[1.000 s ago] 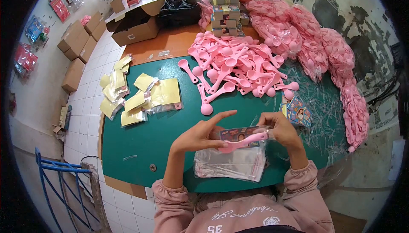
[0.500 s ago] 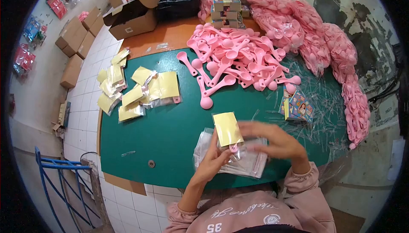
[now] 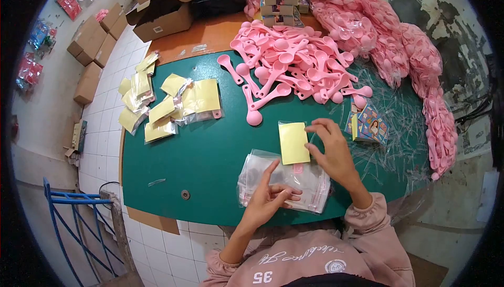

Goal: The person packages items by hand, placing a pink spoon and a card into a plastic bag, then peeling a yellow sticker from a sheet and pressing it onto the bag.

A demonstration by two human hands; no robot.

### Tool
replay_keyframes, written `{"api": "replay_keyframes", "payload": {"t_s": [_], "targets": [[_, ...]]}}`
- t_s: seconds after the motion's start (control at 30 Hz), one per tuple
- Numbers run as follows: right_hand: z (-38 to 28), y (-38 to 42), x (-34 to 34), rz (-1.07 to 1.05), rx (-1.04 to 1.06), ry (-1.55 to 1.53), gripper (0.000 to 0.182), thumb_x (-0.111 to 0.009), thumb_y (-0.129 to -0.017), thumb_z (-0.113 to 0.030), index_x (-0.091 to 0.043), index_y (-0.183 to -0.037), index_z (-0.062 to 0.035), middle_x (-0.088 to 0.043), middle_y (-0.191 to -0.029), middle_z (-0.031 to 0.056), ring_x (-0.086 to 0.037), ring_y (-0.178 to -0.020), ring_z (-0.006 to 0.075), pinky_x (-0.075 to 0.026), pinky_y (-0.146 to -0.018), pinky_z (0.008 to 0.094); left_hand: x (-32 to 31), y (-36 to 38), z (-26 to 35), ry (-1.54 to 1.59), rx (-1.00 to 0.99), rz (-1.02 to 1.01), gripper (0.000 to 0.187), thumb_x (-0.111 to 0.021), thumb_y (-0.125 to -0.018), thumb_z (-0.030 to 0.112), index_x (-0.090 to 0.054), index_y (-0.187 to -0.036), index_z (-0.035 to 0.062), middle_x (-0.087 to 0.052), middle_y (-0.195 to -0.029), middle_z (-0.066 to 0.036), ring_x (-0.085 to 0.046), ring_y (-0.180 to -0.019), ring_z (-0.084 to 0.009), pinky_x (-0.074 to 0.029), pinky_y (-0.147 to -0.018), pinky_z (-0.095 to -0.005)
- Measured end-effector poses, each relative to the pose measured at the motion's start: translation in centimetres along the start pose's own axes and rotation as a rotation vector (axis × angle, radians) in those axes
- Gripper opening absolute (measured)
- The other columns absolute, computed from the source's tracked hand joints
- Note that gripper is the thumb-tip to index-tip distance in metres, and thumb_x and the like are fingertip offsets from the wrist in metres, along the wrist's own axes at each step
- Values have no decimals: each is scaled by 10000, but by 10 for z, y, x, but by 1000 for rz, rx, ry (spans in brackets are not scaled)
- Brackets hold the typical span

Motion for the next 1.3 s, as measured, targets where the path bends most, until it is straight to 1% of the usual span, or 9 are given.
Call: {"api": "replay_keyframes", "payload": {"t_s": [0.07, 0.13, 0.17, 0.4, 0.47, 0.67, 0.9, 1.03, 1.3], "targets": [[-11, 10, 5, 34, 126, 175, 276, -618, -717, -24, -553, -985, -11, -516, -949, 133, -542, -865, 282, -447, -769, 352, -2, 1, -3, -96, -28, 37, 630, -433, -908, 44, -41, -1398, 102, -616, -966, -163, -627, -877, -212, -525, -706, -283], [-20, 20, 8, -364, 143, 14, 237, -612, -738, -61, -552, -962, -17, -514, -934, 142, -504, -924, 308, -412, -819, 382, -7, 4, -7, -131, -49, 103, 610, -433, -910, 50, -65, -1394, 95, -616, -950, -153, -627, -871, -203, -524, -704, -282], [-27, 24, 11, -412, 154, -12, 202, -599, -757, -91, -556, -943, -20, -519, -924, 142, -511, -897, 304, -421, -793, 384, -10, 4, -7, -169, -75, 170, 590, -432, -912, 55, -89, -1389, 89, -616, -934, -143, -627, -866, -194, -523, -703, -280], [-11, 26, -11, -226, 149, -29, 215, -542, -768, -26, -554, -982, -29, -541, -1048, 148, -517, -987, 292, -409, -846, 379, -18, 2, -5, -286, -138, 304, 596, -470, -897, 68, -123, -1382, 81, -606, -830, -99, -624, -838, -165, -517, -631, -261], [-5, 26, -15, -245, 217, 174, 264, -514, -757, 5, -543, -1019, -21, -532, -1120, 153, -505, -1043, 291, -388, -886, 384, -17, 2, -5, -383, -159, 295, 562, -511, -870, 62, -223, -1353, 71, -601, -789, -89, -629, -789, -153, -500, -582, -258], [-7, 32, -19, -180, 256, 260, 254, -525, -743, -12, -543, -997, -20, -517, -1134, 150, -493, -1058, 292, -374, -896, 400, -12, 14, 2, -585, -136, 346, 430, -530, -853, 63, -384, -1258, 56, -642, -799, -95, -635, -649, -146, -476, -554, -249], [-32, 49, -11, -362, 300, 116, 213, -634, -733, -161, -545, -903, -68, -485, -903, 85, -480, -899, 260, -381, -745, 375, -6, 18, 3, -383, -85, 311, 384, -485, -895, 109, -384, -1260, 46, -666, -856, -118, -612, -534, -128, -466, -511, -232], [-35, 51, -15, -411, 336, 207, 214, -648, -721, -179, -536, -869, -72, -482, -885, 71, -480, -880, 242, -379, -720, 369, -4, 21, 9, -67, -9, 211, 423, -462, -915, 132, -338, -1311, 48, -659, -852, -144, -587, -507, -104, -454, -494, -196], [-42, 55, -20, -324, 510, 411, 128, -521, -739, -144, -544, -817, -45, -492, -803, 74, -513, -842, 226, -381, -730, 353, 1, 19, 9, -51, 65, 210, 528, -528, -876, 84, -300, -1351, 51, -647, -795, -103, -549, -484, -73, -435, -487, -185]]}}
Point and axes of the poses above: each hand's wrist, its own y-axis away from the middle knuckle, its own x-axis out of the back of the hand, z = x × y, the point moved 1 cm from there along -y, towards the middle knuckle
